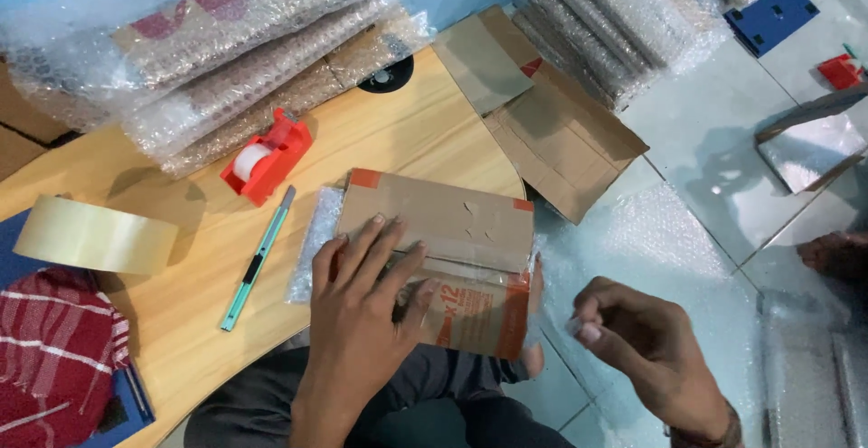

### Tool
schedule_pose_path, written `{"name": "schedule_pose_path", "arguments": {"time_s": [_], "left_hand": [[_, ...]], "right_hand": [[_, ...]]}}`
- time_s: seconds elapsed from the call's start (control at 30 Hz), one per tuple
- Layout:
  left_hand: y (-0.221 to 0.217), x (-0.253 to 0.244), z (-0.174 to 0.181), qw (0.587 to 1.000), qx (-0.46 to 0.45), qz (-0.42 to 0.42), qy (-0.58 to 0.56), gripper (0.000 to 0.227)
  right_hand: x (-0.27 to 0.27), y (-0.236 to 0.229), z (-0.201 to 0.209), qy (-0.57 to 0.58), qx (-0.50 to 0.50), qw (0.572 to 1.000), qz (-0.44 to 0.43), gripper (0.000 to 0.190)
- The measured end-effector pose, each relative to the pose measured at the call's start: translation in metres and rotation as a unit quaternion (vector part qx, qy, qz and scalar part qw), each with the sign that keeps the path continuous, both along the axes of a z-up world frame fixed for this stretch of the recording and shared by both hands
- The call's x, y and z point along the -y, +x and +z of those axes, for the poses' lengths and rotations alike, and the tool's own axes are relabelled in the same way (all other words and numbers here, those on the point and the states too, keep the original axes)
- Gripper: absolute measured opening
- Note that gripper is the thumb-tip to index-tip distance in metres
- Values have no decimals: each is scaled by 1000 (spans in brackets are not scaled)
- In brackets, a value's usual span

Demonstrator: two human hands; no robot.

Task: Wrapping items in bubble wrap and securing them with adhesive tape for shipping.

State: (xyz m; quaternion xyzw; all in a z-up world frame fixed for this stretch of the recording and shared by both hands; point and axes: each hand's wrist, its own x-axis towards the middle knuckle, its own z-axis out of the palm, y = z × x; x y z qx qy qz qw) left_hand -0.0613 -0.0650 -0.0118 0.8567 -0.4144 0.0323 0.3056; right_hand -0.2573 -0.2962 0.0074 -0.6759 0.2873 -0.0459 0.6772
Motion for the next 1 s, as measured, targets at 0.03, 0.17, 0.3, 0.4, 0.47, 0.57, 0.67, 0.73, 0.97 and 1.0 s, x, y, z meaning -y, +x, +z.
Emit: {"name": "schedule_pose_path", "arguments": {"time_s": [0.03,0.17,0.3,0.4,0.47,0.57,0.67,0.73,0.97,1.0], "left_hand": [[0,1,1,1000,0,1,1,35],[1,2,1,1000,-13,-2,7,36],[0,4,1,1000,-2,6,-5,35],[-1,4,-1,1000,6,6,-17,35],[-1,3,-1,1000,4,3,-14,36],[0,3,-4,1000,-4,2,-2,37],[0,2,-4,1000,-6,-1,2,37],[0,3,-4,1000,-3,-4,-3,38],[-2,3,-8,1000,8,5,5,38],[-2,2,-10,1000,9,6,11,38]], "right_hand": [[0,4,-6,1,0,1000,1,9],[0,16,-32,88,20,996,1,17],[-2,30,-37,103,19,994,-36,14],[-2,38,-43,119,-16,991,-60,11],[-3,42,-46,132,-48,987,-78,21],[-1,41,-55,141,-76,980,-117,26],[-2,39,-61,104,-71,982,-143,20],[-6,41,-57,70,-69,985,-145,22],[-24,53,-55,53,-38,989,-131,33],[-28,57,-52,61,-37,986,-148,33]]}}
